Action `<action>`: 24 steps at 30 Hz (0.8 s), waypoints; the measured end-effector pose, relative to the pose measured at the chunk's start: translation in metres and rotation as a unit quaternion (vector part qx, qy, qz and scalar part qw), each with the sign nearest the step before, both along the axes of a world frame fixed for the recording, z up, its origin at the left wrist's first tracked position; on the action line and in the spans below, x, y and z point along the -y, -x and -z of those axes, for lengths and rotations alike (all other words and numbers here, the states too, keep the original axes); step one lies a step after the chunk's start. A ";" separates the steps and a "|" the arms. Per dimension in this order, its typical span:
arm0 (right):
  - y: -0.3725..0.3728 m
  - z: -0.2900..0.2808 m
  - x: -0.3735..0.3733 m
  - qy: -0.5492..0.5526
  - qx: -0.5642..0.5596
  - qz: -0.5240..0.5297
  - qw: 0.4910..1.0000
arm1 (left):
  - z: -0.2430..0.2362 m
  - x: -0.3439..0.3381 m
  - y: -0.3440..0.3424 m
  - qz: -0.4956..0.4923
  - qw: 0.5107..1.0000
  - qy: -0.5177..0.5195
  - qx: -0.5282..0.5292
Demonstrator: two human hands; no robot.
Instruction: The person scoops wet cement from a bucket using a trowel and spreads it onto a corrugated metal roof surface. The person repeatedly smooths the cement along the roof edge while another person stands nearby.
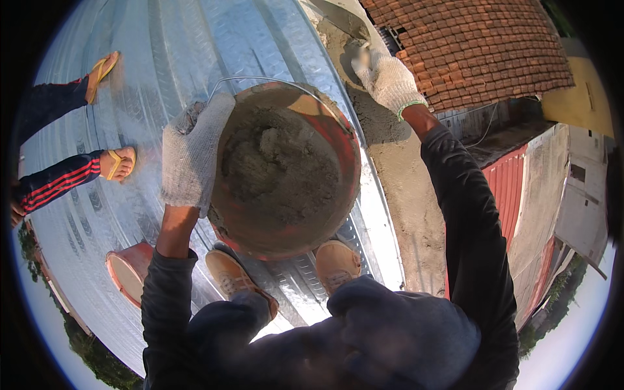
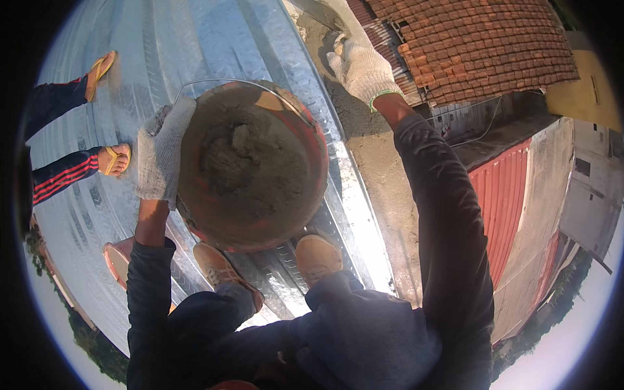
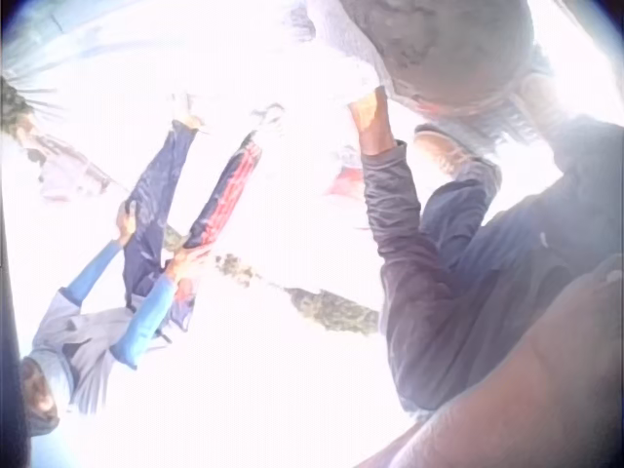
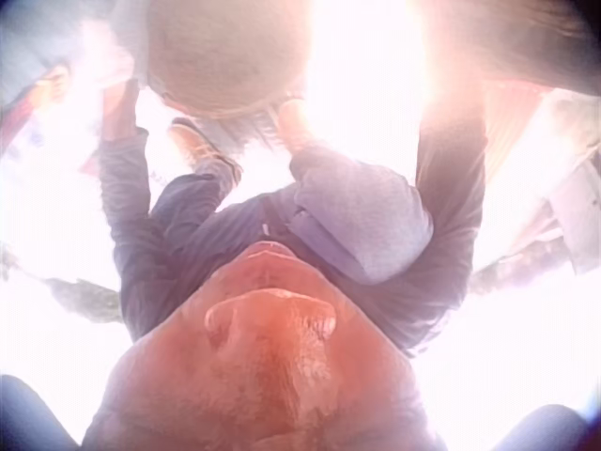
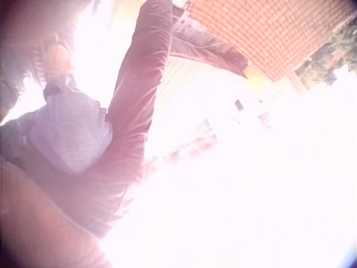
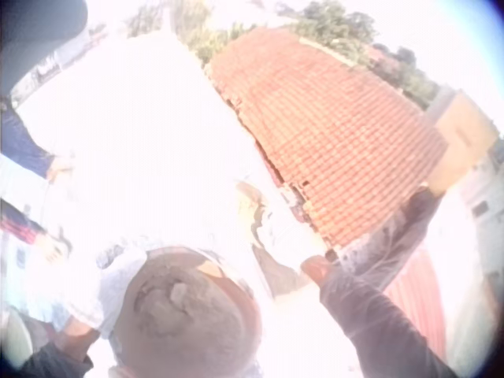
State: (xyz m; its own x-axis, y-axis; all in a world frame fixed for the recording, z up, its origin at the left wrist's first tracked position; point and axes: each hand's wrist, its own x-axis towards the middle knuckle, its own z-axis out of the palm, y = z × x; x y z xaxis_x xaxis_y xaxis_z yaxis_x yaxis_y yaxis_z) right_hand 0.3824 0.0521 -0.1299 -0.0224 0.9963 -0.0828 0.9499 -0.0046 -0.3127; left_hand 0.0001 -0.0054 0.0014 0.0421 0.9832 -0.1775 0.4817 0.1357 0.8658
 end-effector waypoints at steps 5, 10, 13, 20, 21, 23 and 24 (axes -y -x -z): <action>0.001 0.004 0.004 -0.092 -0.084 0.018 0.992 | 0.002 -0.001 -0.002 0.003 0.997 0.014 0.070; -0.001 0.003 0.007 -0.053 -0.069 0.022 0.996 | -0.001 0.000 -0.006 -0.025 0.999 0.032 0.012; -0.002 0.002 0.007 -0.042 -0.049 0.026 0.998 | 0.002 -0.001 0.000 -0.025 0.997 0.052 0.044; -0.013 -0.001 0.001 -0.132 -0.002 0.021 0.991 | 0.005 -0.002 0.002 -0.006 0.999 0.029 0.040; -0.022 -0.004 -0.005 -0.125 0.042 0.021 0.991 | 0.006 0.000 -0.003 -0.011 0.998 0.030 0.063; -0.033 -0.009 -0.014 -0.105 0.120 0.015 0.987 | 0.003 0.000 -0.008 -0.023 0.995 0.027 0.098; -0.036 -0.008 -0.015 -0.098 0.133 0.002 0.986 | 0.002 -0.001 -0.006 -0.016 0.996 0.033 0.075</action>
State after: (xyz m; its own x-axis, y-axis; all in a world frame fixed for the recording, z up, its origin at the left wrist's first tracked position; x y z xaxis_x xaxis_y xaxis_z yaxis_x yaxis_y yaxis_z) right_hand 0.4188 0.0674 -0.1221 -0.0222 0.9939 0.1081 0.9985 0.0274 -0.0469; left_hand 0.0065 -0.0047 -0.0009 0.0410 0.9710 -0.2355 0.3412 0.2079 0.9167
